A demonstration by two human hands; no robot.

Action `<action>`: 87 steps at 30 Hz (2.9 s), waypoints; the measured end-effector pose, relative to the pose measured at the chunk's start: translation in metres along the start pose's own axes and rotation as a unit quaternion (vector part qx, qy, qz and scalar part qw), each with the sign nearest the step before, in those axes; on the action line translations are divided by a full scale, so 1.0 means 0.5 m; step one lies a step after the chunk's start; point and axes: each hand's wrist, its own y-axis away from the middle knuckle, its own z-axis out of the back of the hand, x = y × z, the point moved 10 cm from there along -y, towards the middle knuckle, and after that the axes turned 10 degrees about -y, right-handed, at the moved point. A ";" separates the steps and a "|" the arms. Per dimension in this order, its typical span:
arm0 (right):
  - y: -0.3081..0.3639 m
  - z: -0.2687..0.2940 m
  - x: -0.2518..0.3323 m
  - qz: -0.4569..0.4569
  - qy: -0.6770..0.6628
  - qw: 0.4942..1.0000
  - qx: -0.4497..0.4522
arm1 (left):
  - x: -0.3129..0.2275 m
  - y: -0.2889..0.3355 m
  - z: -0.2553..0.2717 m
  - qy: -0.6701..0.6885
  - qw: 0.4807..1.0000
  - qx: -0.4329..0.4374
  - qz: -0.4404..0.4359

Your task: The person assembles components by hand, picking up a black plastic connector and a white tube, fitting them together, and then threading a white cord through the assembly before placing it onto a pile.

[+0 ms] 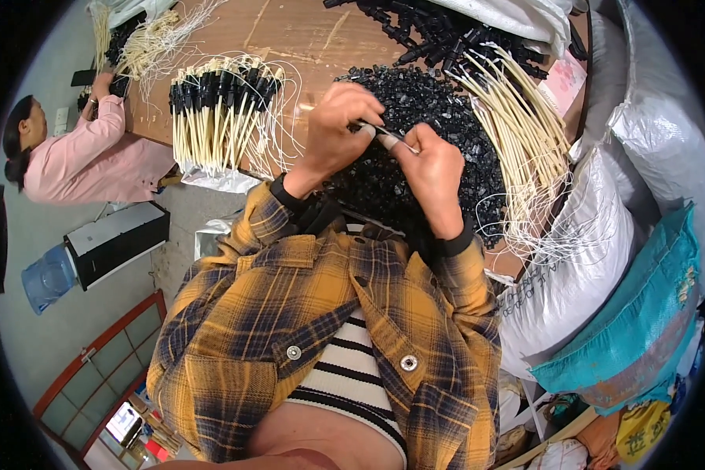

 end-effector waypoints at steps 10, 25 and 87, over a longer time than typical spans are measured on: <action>0.035 -0.007 0.090 0.250 0.082 0.961 0.082 | 0.026 0.033 -0.063 -0.013 0.978 0.208 -0.003; -0.027 -0.013 0.167 0.186 -0.116 0.976 -0.004 | 0.043 0.028 0.185 -0.192 0.976 -0.084 -0.063; 0.027 0.039 0.092 0.219 0.175 0.958 0.063 | 0.083 0.015 -0.055 -0.101 0.980 0.162 -0.053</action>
